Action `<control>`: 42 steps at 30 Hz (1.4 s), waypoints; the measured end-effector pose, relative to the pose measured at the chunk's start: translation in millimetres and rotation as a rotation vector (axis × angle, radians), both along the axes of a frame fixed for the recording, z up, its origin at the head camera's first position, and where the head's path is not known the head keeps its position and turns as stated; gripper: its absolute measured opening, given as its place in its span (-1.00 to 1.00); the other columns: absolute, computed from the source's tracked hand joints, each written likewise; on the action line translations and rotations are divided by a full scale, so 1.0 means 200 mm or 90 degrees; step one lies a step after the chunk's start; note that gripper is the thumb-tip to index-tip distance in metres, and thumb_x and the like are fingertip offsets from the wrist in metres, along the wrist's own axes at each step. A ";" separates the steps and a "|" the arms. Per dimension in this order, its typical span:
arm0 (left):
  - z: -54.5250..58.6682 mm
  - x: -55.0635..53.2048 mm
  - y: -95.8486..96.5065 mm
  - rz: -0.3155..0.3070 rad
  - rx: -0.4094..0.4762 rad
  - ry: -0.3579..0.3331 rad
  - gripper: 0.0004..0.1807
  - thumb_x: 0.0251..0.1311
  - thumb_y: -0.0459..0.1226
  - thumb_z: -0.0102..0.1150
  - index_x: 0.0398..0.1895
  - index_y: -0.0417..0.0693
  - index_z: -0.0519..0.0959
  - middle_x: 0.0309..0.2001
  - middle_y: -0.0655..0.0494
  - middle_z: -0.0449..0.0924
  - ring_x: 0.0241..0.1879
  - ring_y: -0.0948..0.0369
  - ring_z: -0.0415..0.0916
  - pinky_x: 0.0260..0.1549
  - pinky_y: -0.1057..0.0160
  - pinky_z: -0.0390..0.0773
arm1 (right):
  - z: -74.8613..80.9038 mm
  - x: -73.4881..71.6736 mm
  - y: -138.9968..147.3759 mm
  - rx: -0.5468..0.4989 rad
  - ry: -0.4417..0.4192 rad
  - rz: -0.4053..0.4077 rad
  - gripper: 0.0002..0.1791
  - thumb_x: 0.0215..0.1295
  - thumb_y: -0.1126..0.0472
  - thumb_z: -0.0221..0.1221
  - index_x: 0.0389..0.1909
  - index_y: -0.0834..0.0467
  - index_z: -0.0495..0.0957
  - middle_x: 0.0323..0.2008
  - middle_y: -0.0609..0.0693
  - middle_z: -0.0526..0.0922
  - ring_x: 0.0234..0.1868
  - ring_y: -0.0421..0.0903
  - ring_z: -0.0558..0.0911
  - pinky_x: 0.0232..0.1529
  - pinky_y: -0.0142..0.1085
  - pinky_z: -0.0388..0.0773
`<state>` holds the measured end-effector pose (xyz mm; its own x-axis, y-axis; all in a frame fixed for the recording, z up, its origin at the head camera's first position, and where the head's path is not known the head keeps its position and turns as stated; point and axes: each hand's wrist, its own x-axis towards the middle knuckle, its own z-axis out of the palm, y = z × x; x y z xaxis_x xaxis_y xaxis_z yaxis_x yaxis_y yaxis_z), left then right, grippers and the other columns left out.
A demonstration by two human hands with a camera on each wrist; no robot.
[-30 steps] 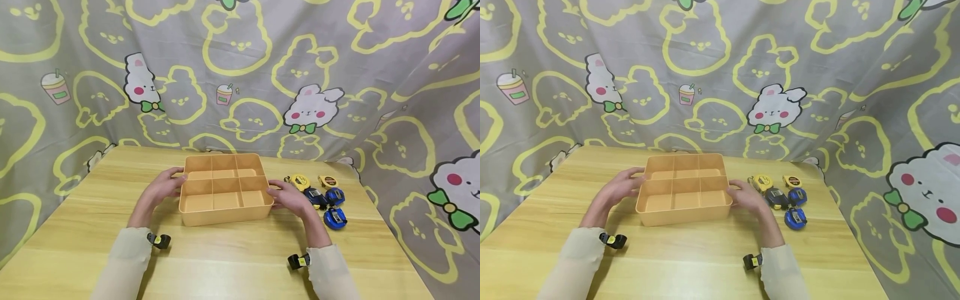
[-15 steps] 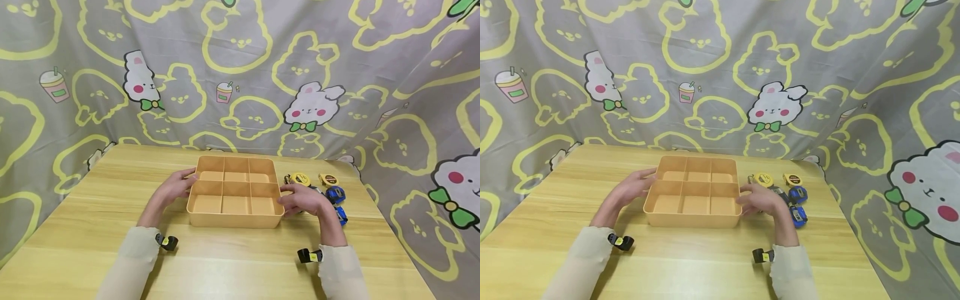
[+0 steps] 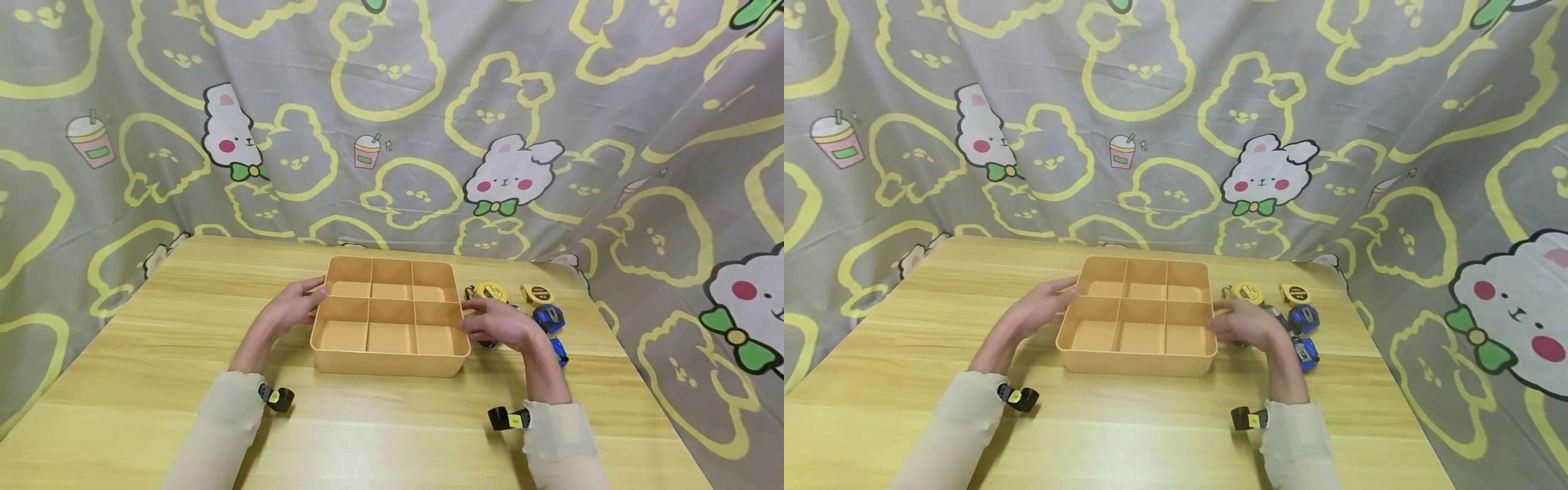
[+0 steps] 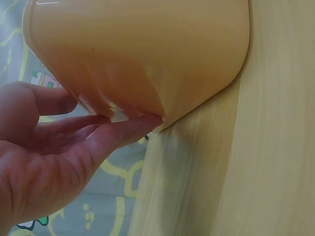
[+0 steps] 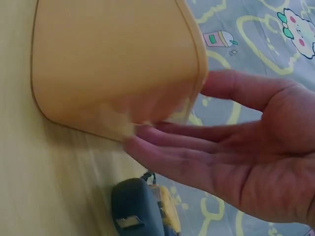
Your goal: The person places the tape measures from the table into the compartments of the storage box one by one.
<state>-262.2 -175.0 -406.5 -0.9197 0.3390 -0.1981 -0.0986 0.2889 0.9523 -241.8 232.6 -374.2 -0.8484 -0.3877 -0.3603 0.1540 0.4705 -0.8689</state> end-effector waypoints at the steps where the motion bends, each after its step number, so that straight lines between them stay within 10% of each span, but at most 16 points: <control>1: 0.00 0.00 0.00 -0.001 0.001 0.000 -0.34 0.63 -0.20 -0.22 0.62 -0.27 -0.12 0.52 -0.39 0.12 0.50 -0.26 0.11 0.32 -0.23 0.43 | 0.00 -0.01 -0.01 -0.005 0.016 -0.014 -0.19 0.49 0.14 0.12 0.55 0.41 -0.02 0.39 0.45 0.35 0.29 0.23 0.56 0.32 0.04 0.52; 11: 0.00 -0.01 -0.01 -0.005 0.003 0.004 -0.34 0.64 -0.21 -0.23 0.63 -0.26 -0.12 0.53 -0.39 0.10 0.51 -0.26 0.10 0.32 -0.24 0.41 | -0.12 -0.08 -0.12 -0.072 0.082 -0.193 -0.30 0.63 0.05 -0.07 0.58 0.32 0.00 0.49 0.41 0.21 0.43 0.31 0.37 0.41 0.10 0.40; 42: 0.02 0.00 -0.02 -0.034 0.006 -0.044 -0.27 0.54 -0.19 -0.03 0.60 -0.25 -0.05 0.38 -0.41 0.35 0.37 -0.26 0.37 0.21 -0.12 0.58 | -0.10 -0.06 0.03 -0.068 0.000 -0.057 -0.22 0.59 0.10 -0.01 0.58 0.41 -0.12 0.48 0.47 0.18 0.38 0.31 0.44 0.34 0.07 0.49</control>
